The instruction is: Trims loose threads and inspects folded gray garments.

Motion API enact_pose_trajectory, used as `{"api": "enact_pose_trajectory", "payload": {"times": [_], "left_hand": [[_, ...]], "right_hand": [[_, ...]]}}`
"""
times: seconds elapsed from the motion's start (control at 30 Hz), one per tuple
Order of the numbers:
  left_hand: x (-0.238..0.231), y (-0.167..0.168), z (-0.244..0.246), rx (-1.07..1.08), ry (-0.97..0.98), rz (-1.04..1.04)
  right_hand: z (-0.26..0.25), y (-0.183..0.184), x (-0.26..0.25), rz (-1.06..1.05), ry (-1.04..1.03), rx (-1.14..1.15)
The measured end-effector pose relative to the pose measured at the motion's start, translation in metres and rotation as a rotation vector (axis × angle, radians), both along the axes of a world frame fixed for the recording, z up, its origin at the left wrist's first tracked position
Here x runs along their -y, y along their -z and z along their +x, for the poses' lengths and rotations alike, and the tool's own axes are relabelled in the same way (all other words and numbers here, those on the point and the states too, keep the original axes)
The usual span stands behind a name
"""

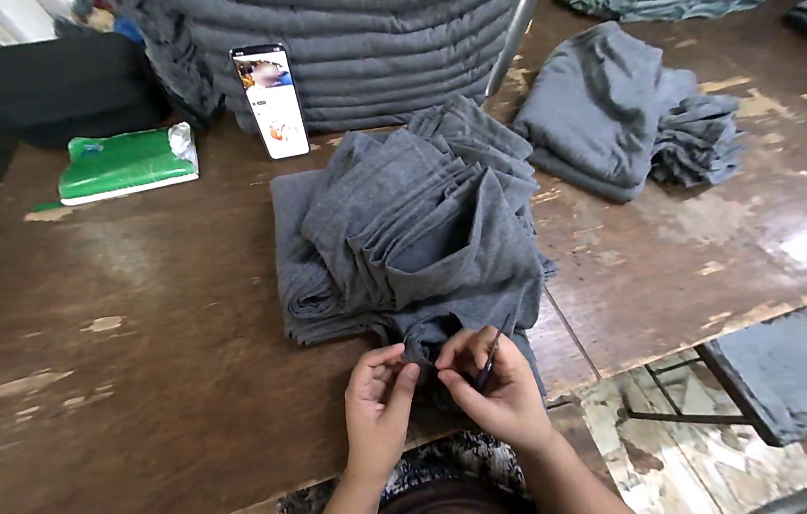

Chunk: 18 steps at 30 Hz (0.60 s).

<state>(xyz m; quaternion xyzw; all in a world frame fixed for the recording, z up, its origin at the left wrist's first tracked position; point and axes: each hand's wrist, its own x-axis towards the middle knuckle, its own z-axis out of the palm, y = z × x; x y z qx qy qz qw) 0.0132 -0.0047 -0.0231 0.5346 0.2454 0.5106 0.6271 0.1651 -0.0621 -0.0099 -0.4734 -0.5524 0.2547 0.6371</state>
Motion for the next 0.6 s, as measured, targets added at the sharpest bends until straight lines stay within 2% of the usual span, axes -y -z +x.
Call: {"api": "enact_pose_trajectory", "payload": {"times": [0.13,0.23,0.43,0.6], "left_hand": [[0.002,-0.003,0.002,-0.036,0.014,0.033],[0.004,-0.001,0.001,-0.076,0.01,0.081],[0.002,-0.002,-0.003,-0.095,0.035,0.112],[-0.001,0.003,-0.009,0.006,0.101,0.026]], "right_hand": [[0.006,0.006,-0.001,-0.062,0.003,0.099],[0.001,0.005,-0.006,-0.015,-0.023,0.079],[-0.007,0.003,-0.008,0.07,0.19,0.117],[0.001,-0.002,0.0,0.068,0.012,-0.022]]}}
